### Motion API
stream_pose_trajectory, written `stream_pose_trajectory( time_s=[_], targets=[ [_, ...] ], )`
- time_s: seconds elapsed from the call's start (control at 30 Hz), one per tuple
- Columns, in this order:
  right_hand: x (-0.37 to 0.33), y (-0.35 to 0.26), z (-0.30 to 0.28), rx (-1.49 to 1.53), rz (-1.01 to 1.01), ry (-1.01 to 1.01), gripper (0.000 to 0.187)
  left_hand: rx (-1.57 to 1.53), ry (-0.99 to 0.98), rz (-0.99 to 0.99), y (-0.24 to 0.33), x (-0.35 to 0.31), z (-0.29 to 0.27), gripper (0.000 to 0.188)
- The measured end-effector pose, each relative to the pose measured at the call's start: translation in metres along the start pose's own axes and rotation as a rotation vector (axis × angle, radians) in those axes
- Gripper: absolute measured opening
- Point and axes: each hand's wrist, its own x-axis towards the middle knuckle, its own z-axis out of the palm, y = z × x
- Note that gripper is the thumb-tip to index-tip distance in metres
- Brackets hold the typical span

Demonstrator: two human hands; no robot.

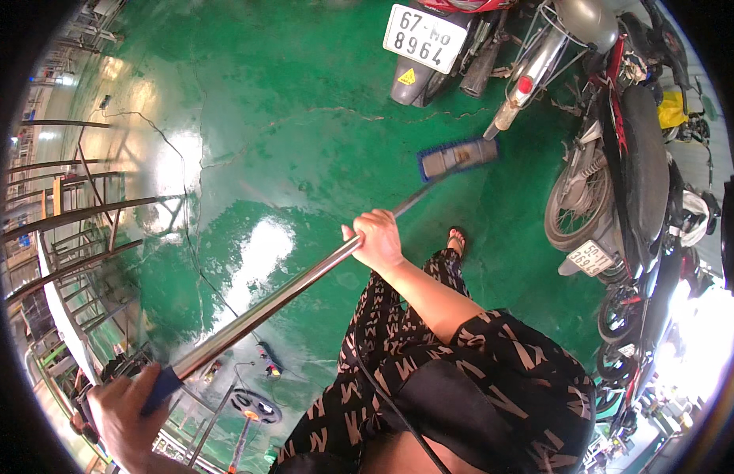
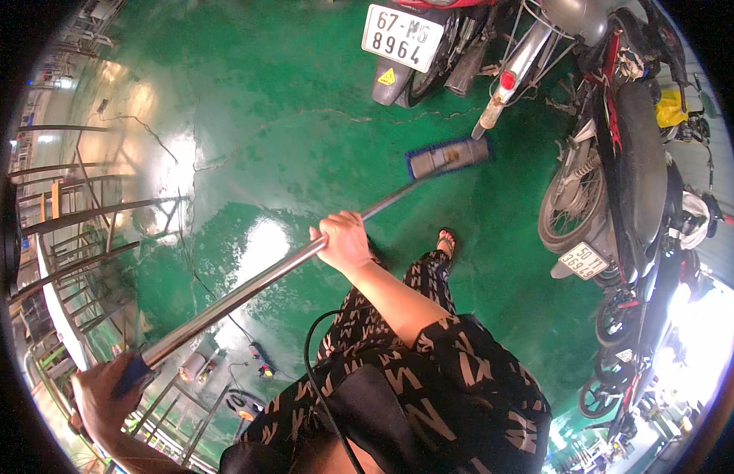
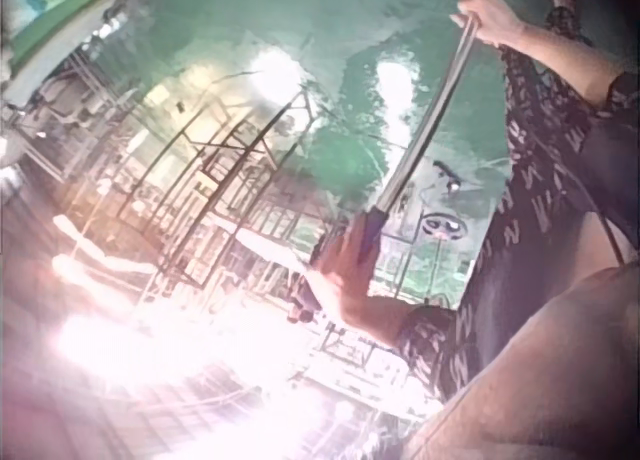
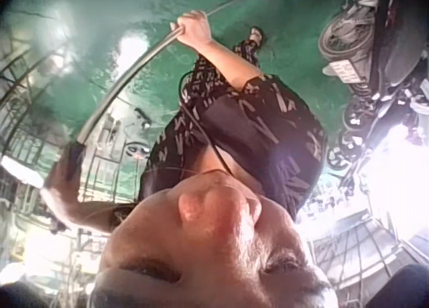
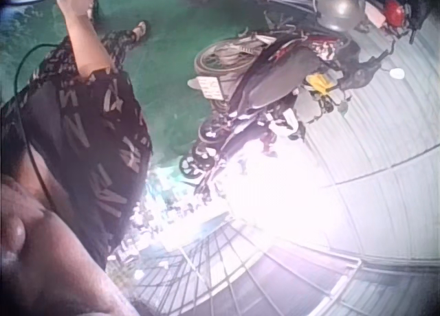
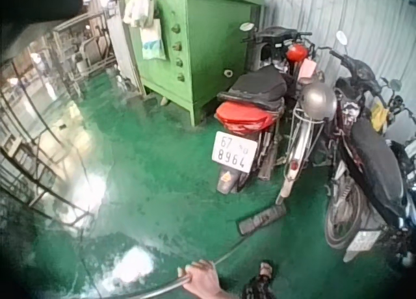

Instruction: The person mops a green concrete floor in a workshop using a flat mop and a hose. They rinse the mop head with water from the hose and continue cleaning the floor around parked motorcycles and metal racks.

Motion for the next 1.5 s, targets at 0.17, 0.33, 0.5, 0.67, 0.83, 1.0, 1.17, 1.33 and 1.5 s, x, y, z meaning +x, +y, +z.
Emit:
stream_pose_trajectory(
  time_s=[0.17, 0.33, 0.5, 0.67, 0.83, 1.0, 1.17, 1.33, 1.5],
  targets=[
    [-0.04, 0.017, -0.012, -0.039, 0.174, -0.019, 0.034, -0.002, 0.069, 0.223, 0.003, 0.054, -0.02, 0.038],
    [-0.036, 0.037, -0.01, -0.125, 0.282, 0.103, 0.031, 0.165, 0.044, 0.28, 0.022, 0.103, -0.038, 0.036],
    [0.027, 0.001, 0.004, -0.05, 0.262, 0.017, 0.034, 0.123, 0.045, 0.203, -0.016, 0.13, -0.078, 0.025],
    [0.12, -0.083, 0.019, 0.192, 0.006, -0.05, 0.035, 0.271, 0.237, -0.122, -0.05, 0.094, -0.137, 0.037],
    [0.205, -0.137, 0.054, 0.263, -0.08, -0.051, 0.031, 0.209, 0.397, -0.18, -0.07, 0.108, -0.161, 0.04],
    [0.308, -0.165, 0.1, 0.378, -0.187, 0.005, 0.02, 0.252, 0.078, -0.078, -0.142, 0.148, -0.208, 0.035],
    [0.406, -0.164, 0.157, 0.3, -0.087, 0.03, 0.022, 0.351, 0.325, 0.001, -0.229, 0.234, -0.185, 0.03],
    [0.49, -0.146, 0.184, 0.259, -0.017, 0.107, 0.027, 0.314, 0.354, 0.016, -0.283, 0.319, -0.179, 0.025],
    [0.565, -0.088, 0.202, 0.196, 0.159, 0.195, 0.028, 0.235, 0.332, -0.022, -0.29, 0.398, -0.148, 0.03]
  ],
)
